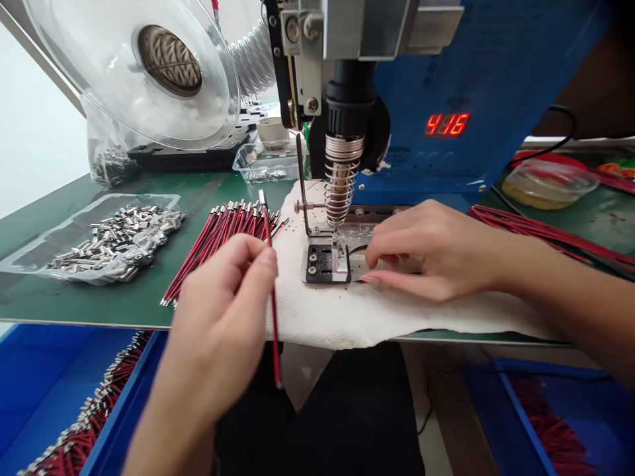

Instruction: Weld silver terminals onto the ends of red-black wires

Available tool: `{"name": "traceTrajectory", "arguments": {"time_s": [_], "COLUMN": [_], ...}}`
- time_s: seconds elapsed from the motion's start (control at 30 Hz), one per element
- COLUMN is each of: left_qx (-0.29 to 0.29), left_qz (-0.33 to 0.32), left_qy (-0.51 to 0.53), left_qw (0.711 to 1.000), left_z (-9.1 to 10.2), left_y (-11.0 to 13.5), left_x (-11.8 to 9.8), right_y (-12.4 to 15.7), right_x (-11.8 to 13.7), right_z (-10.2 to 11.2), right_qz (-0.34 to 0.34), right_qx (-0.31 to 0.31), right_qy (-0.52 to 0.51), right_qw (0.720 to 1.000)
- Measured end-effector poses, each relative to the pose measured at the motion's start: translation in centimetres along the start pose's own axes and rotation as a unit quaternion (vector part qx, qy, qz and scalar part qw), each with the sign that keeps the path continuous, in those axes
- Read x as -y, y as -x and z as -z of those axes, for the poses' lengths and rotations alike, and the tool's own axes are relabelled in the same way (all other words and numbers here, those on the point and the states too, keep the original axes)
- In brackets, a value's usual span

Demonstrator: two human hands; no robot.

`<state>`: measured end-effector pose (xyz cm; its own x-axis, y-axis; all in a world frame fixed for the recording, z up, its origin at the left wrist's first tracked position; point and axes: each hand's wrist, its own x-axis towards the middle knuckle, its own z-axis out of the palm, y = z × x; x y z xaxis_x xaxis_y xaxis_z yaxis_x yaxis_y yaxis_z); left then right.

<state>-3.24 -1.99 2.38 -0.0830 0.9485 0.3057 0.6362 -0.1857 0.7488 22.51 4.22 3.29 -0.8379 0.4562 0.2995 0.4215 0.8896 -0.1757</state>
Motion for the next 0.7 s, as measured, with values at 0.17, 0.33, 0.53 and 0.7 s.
{"name": "traceTrajectory", "arguments": {"time_s": [0.17, 0.33, 0.53, 0.7], "left_qx": [0.023, 0.012, 0.024, -0.013], "left_qz": [-0.007, 0.035, 0.053, 0.053], "left_qy": [-0.294, -0.422, -0.441, -0.446], "left_qw": [0.956, 0.906, 0.896, 0.893], "left_z": [3.1, 3.0, 4.8, 9.2], "left_y": [-4.6, -6.6, -6.5, -8.2], "left_x": [1.4, 1.5, 1.6, 5.3], "right_y": [-0.1, -0.4, -0.4, -0.2], "right_x": [-0.4, 0.0, -0.2, -0.1], "right_z": [0.0, -0.2, 0.0, 0.4], "right_qz": [-0.017, -0.062, -0.071, -0.062], "right_qx": [0.069, 0.101, 0.116, 0.102], "right_qy": [-0.005, -0.035, -0.045, -0.037], "right_qw": [0.997, 0.992, 0.99, 0.992]}}
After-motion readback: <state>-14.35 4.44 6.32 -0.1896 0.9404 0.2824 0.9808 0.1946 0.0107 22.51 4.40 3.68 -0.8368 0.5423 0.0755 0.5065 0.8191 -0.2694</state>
